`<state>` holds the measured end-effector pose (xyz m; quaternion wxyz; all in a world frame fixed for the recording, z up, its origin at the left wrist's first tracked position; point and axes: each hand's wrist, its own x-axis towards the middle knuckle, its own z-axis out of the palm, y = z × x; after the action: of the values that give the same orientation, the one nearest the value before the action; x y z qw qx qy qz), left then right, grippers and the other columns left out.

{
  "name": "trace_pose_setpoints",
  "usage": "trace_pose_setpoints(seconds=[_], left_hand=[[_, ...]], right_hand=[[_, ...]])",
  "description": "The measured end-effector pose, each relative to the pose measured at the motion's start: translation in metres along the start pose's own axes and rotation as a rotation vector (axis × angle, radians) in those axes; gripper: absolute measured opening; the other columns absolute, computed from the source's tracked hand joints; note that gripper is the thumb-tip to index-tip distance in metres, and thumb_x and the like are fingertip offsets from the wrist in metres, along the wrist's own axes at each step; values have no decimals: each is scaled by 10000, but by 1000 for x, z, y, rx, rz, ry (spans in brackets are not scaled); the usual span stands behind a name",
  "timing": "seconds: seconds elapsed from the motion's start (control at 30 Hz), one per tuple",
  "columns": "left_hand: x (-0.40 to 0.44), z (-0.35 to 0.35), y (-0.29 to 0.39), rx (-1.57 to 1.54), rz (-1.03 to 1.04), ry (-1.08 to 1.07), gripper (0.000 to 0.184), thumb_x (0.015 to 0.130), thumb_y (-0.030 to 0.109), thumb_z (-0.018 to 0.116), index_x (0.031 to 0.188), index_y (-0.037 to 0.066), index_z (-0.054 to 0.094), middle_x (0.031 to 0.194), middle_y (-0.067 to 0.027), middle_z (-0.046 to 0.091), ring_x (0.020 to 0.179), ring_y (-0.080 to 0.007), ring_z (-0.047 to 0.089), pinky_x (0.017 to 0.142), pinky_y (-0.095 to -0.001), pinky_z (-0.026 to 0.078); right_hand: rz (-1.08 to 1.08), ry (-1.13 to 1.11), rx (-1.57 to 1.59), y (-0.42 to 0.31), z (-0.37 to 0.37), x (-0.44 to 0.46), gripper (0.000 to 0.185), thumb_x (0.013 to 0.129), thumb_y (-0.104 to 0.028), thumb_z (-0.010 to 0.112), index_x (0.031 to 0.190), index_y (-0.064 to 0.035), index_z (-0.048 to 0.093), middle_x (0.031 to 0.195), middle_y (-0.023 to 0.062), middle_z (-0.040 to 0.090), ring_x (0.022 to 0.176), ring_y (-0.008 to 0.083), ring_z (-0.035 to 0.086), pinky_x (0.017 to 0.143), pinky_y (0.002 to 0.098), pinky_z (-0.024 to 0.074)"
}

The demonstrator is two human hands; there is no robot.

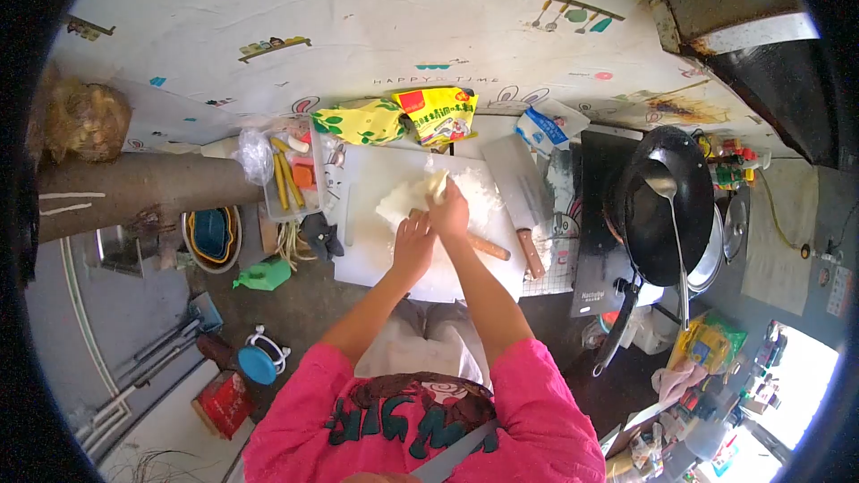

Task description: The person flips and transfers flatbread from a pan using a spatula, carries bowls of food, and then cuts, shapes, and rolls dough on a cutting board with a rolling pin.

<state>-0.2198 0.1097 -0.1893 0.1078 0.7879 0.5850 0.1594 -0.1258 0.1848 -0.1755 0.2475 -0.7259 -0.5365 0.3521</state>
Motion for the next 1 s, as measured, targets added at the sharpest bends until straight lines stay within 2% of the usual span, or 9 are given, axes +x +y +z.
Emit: trace_pose_setpoints(seconds=[0.07, 0.13, 0.27, 0.5, 0.73, 0.83, 0.93, 0.97, 1.0], left_hand=[[4, 4, -2, 8, 44, 47, 231, 774, 102, 535, 996, 85, 595, 1118, -71, 536, 1093, -256, 477, 941, -438, 353], [10, 11, -9, -16, 80, 91, 183, 771, 109, 540, 946, 99, 592, 1048, -58, 548, 1041, -242, 497, 947, -442, 340], [16, 14, -22, -97, 189, -130, 206, 739, 85, 563, 944, 109, 578, 966, -38, 520, 989, -238, 486, 877, -423, 352], [71, 13, -27, -179, 206, -9, 204, 780, 121, 552, 982, 124, 581, 968, -50, 515, 979, -249, 484, 839, -428, 373], [94, 36, -25, -102, 157, -25, 283, 796, 74, 534, 1071, 110, 587, 1095, -95, 518, 1063, -276, 468, 948, -471, 333], [75, -2, -15, -295, 76, 92, 328, 771, 54, 571, 1099, 61, 552, 1110, -151, 512, 1064, -322, 465, 935, -474, 343], [11, 15, -21, -475, -27, 63, 376, 776, 75, 582, 1129, -16, 490, 1059, -211, 514, 1005, -396, 475, 881, -487, 368], [-9, 24, -21, -515, -136, -100, 376, 777, 90, 588, 1123, -21, 490, 1037, -212, 513, 981, -394, 479, 872, -490, 373], [-21, 24, -17, -578, -105, -80, 408, 760, 91, 620, 1129, -25, 488, 1038, -206, 499, 947, -382, 487, 859, -479, 385]], right_hand=[[109, 31, 205, 8, -11, 11, 357, 754, -154, 680, 1041, 25, 565, 891, 166, 637, 799, 214, 611, 693, 344, 470], [86, 178, 359, 17, -29, 6, 292, 778, -110, 678, 1030, 3, 584, 931, 101, 647, 839, 150, 590, 738, 299, 465], [205, 220, 925, 41, -74, -24, 322, 829, -33, 623, 1133, -14, 516, 1050, 60, 590, 956, 155, 562, 814, 277, 449], [437, 243, 1342, 45, -123, -78, 409, 851, -30, 578, 1229, -56, 422, 1134, 85, 523, 1017, 207, 562, 853, 366, 507], [521, 94, 1177, 73, -72, -88, 368, 858, -78, 600, 1205, -68, 477, 1107, 60, 555, 988, 180, 576, 823, 332, 508], [442, -30, 1028, 93, -40, -83, 394, 856, -80, 596, 1229, -62, 469, 1060, 81, 572, 996, 211, 576, 852, 345, 486], [230, -108, 237, 78, -32, -80, 456, 806, -75, 628, 1232, -29, 470, 1065, 156, 572, 999, 275, 577, 846, 365, 467], [52, 46, 37, 80, -25, -80, 492, 763, -107, 649, 1217, -6, 486, 1083, 216, 556, 997, 347, 560, 861, 397, 444], [6, 74, 72, 78, -24, -77, 459, 759, -100, 637, 1186, -3, 500, 1080, 215, 553, 997, 366, 547, 862, 407, 439]])
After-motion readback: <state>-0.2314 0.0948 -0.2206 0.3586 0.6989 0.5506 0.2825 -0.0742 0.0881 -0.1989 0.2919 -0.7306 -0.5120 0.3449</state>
